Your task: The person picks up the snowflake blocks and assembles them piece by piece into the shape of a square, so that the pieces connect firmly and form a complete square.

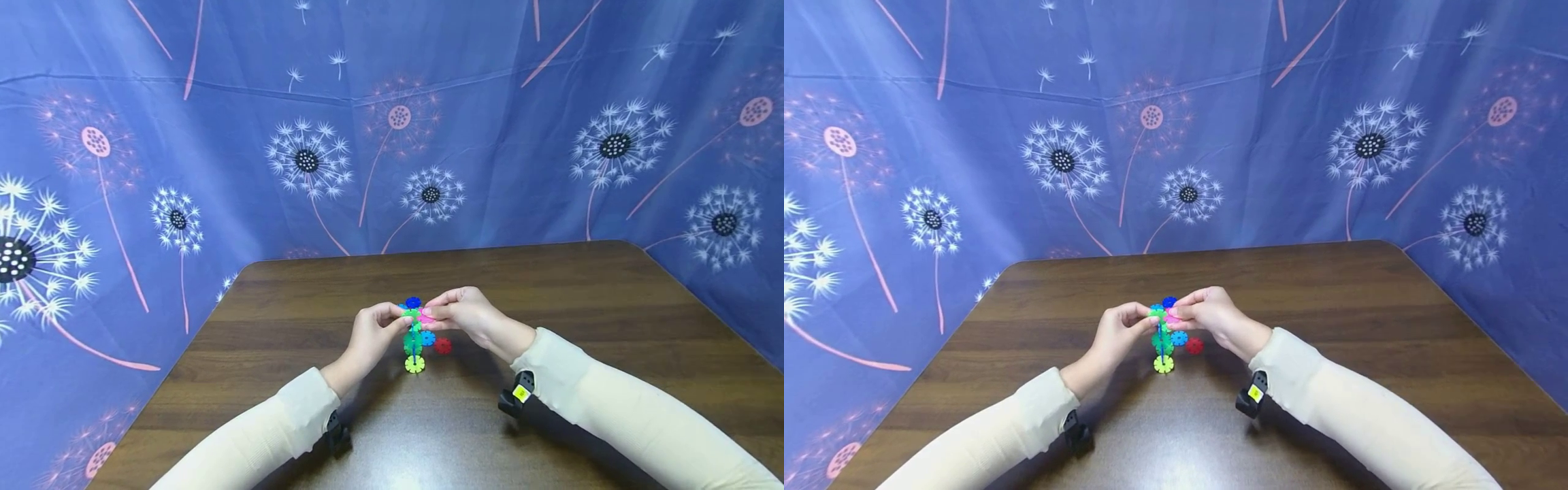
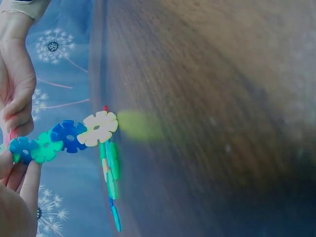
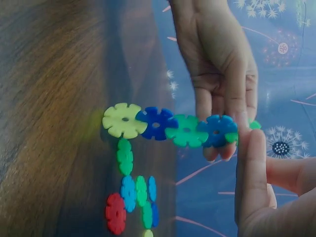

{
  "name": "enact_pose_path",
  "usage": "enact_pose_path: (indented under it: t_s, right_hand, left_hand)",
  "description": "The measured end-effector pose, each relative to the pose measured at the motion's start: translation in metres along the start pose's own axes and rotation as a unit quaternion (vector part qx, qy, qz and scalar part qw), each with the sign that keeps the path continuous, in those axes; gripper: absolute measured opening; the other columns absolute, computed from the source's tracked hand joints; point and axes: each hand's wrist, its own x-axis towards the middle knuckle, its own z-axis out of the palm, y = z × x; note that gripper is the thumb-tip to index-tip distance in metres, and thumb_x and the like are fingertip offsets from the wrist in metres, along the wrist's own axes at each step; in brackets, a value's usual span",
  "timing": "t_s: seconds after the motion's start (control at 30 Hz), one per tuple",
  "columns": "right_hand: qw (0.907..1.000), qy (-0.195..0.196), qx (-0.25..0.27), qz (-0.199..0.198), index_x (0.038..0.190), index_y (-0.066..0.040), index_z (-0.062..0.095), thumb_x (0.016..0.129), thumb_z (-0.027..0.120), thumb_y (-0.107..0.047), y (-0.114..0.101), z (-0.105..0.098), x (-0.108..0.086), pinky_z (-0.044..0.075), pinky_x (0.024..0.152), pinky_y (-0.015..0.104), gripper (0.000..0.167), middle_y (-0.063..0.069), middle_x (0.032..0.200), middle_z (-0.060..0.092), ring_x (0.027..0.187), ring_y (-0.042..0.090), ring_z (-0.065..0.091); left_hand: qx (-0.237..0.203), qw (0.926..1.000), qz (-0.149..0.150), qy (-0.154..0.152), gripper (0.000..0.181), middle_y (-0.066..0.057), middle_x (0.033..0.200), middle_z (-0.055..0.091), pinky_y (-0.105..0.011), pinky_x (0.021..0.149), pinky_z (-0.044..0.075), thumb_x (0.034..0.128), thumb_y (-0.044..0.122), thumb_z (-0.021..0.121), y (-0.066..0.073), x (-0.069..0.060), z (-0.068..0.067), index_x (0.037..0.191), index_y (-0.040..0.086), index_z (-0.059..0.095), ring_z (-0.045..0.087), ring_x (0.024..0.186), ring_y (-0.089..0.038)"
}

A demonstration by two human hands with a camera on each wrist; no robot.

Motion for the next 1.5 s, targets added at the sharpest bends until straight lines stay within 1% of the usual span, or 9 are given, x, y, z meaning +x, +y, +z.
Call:
enact_pose_path:
  t_s: [0.37,0.67,0.8,0.93,1.1,1.2,1.27,1.4,1.5]
  right_hand:
    - [0.9981,-0.024,-0.051,0.024,0.113,0.019,0.057,0.092,0.060,0.001,-0.007,-0.015,0.001,0.056,0.085,0.038,0.028,0.007,0.081,0.070,0.075,0.016,0.071]
    - [0.9965,0.001,-0.082,0.014,0.126,0.020,0.050,0.090,0.063,0.002,-0.007,-0.045,0.014,0.056,0.088,0.033,0.042,0.009,0.093,0.073,0.082,0.012,0.071]
    - [0.9944,0.019,-0.104,0.002,0.126,0.019,0.051,0.090,0.062,0.003,-0.005,-0.052,0.020,0.052,0.095,0.040,0.041,0.014,0.100,0.073,0.083,0.010,0.071]
    - [0.9878,0.037,-0.151,-0.003,0.124,0.017,0.054,0.091,0.062,0.000,-0.003,-0.057,0.026,0.044,0.103,0.048,0.038,0.023,0.116,0.067,0.084,0.009,0.071]
    - [0.9744,0.064,-0.215,0.013,0.124,0.012,0.057,0.092,0.063,-0.005,-0.002,-0.063,0.039,0.042,0.106,0.049,0.038,0.023,0.126,0.062,0.106,0.030,0.067]
    - [0.9684,0.076,-0.237,0.017,0.125,0.012,0.057,0.092,0.063,-0.005,0.000,-0.065,0.049,0.042,0.105,0.048,0.038,0.024,0.127,0.061,0.115,0.036,0.061]
    - [0.9652,0.083,-0.247,0.018,0.124,0.011,0.058,0.091,0.064,-0.004,0.003,-0.066,0.056,0.045,0.103,0.046,0.037,0.023,0.126,0.062,0.112,0.034,0.063]
    - [0.9585,0.097,-0.268,0.011,0.119,0.012,0.061,0.088,0.066,-0.001,0.012,-0.070,0.067,0.051,0.096,0.042,0.034,0.023,0.121,0.065,0.092,0.017,0.068]
    - [0.9473,0.110,-0.301,0.003,0.116,0.010,0.064,0.086,0.069,-0.003,0.018,-0.072,0.074,0.053,0.091,0.039,0.033,0.022,0.119,0.066,0.087,0.014,0.066]
  left_hand:
    - [0.000,0.9998,-0.017,-0.010,0.010,-0.024,0.087,0.072,-0.026,0.072,0.058,0.0852,0.000,0.070,0.000,-0.001,-0.003,0.089,-0.009,0.068,0.069,0.072,-0.008]
    - [-0.015,0.9994,-0.031,-0.008,0.010,-0.023,0.088,0.072,-0.027,0.073,0.059,0.0842,0.000,0.072,0.002,-0.004,-0.005,0.089,-0.007,0.068,0.068,0.071,-0.008]
    - [-0.015,0.9993,-0.033,-0.009,0.010,-0.024,0.088,0.072,-0.025,0.072,0.058,0.0838,0.000,0.072,0.003,-0.004,-0.007,0.090,-0.007,0.069,0.067,0.070,-0.005]
    - [-0.006,0.9996,-0.026,-0.005,0.012,-0.024,0.089,0.071,-0.021,0.069,0.056,0.0832,0.001,0.073,0.004,-0.004,-0.007,0.093,-0.005,0.069,0.065,0.071,-0.005]
    - [0.000,0.9997,-0.023,-0.001,0.014,-0.022,0.090,0.071,-0.018,0.067,0.052,0.0828,0.001,0.073,0.004,-0.006,-0.007,0.095,-0.004,0.069,0.064,0.072,-0.006]
    - [-0.001,0.9996,-0.028,-0.004,0.014,-0.020,0.089,0.072,-0.018,0.067,0.052,0.0829,0.002,0.074,0.004,-0.007,-0.008,0.094,-0.003,0.069,0.063,0.072,-0.006]
    - [-0.003,0.9995,-0.032,-0.007,0.013,-0.018,0.088,0.072,-0.018,0.067,0.051,0.0833,0.003,0.074,0.004,-0.008,-0.008,0.094,-0.002,0.069,0.063,0.072,-0.007]
    - [-0.007,0.9993,-0.035,-0.013,0.013,-0.017,0.089,0.072,-0.019,0.068,0.052,0.0842,0.005,0.073,0.004,-0.009,-0.008,0.095,-0.003,0.069,0.063,0.074,-0.008]
    - [-0.009,0.9994,-0.032,-0.011,0.015,-0.016,0.089,0.072,-0.020,0.068,0.052,0.0843,0.005,0.073,0.004,-0.009,-0.007,0.095,-0.003,0.069,0.062,0.073,-0.007]
